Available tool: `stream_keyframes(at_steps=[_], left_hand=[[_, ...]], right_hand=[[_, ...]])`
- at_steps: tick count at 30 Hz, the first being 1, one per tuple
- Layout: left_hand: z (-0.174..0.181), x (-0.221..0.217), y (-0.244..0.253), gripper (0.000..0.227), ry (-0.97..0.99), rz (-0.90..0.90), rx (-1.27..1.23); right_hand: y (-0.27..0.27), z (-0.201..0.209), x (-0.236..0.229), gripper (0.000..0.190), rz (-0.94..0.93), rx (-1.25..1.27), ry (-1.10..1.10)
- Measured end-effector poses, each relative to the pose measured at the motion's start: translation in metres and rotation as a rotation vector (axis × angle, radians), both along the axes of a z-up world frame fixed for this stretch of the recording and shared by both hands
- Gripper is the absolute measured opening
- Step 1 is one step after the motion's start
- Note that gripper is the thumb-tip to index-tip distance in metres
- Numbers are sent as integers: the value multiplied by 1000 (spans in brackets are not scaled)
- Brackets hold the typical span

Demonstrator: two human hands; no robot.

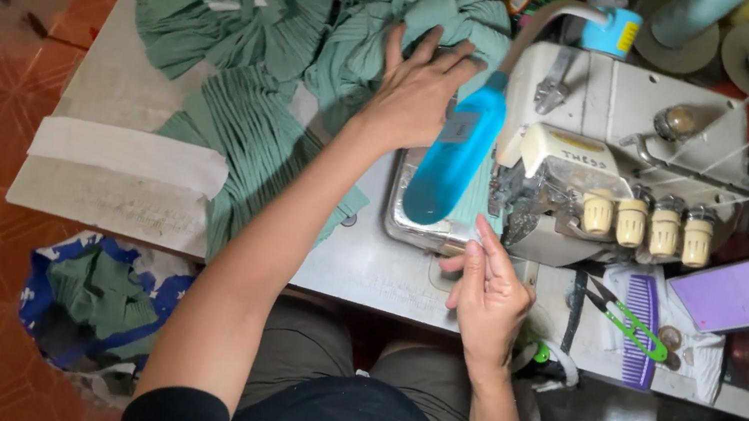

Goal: Sewing pleated fabric strips using a serger machine

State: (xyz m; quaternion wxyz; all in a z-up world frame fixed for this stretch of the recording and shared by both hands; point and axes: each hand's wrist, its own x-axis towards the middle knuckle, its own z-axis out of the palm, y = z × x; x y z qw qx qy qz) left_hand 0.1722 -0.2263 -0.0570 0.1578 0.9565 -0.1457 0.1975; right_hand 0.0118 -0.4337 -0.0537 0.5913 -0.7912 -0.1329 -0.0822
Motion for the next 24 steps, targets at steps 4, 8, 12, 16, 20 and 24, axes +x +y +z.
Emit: stream_keyframes(at_steps=[4, 8, 12, 16, 20, 24], left_hand=[[3, 13, 4, 63, 57, 66, -12], [7, 23, 8, 63, 141, 97, -92], [31, 19, 11, 72, 430, 136, -190], [25, 21, 19, 80, 502, 134, -276], [-6, 10, 49, 50, 96, -68, -588], [23, -94, 88, 29, -335, -206, -588]], right_hand=[[1, 13, 0, 38, -8, -86, 63], [2, 19, -3, 43, -34, -180, 136], [0, 12, -11, 45, -49, -243, 107], [0, 13, -25, 45, -36, -203, 177], [-7, 2, -33, 47, 31, -43, 199], [-10, 4, -41, 46, 45, 67, 277]])
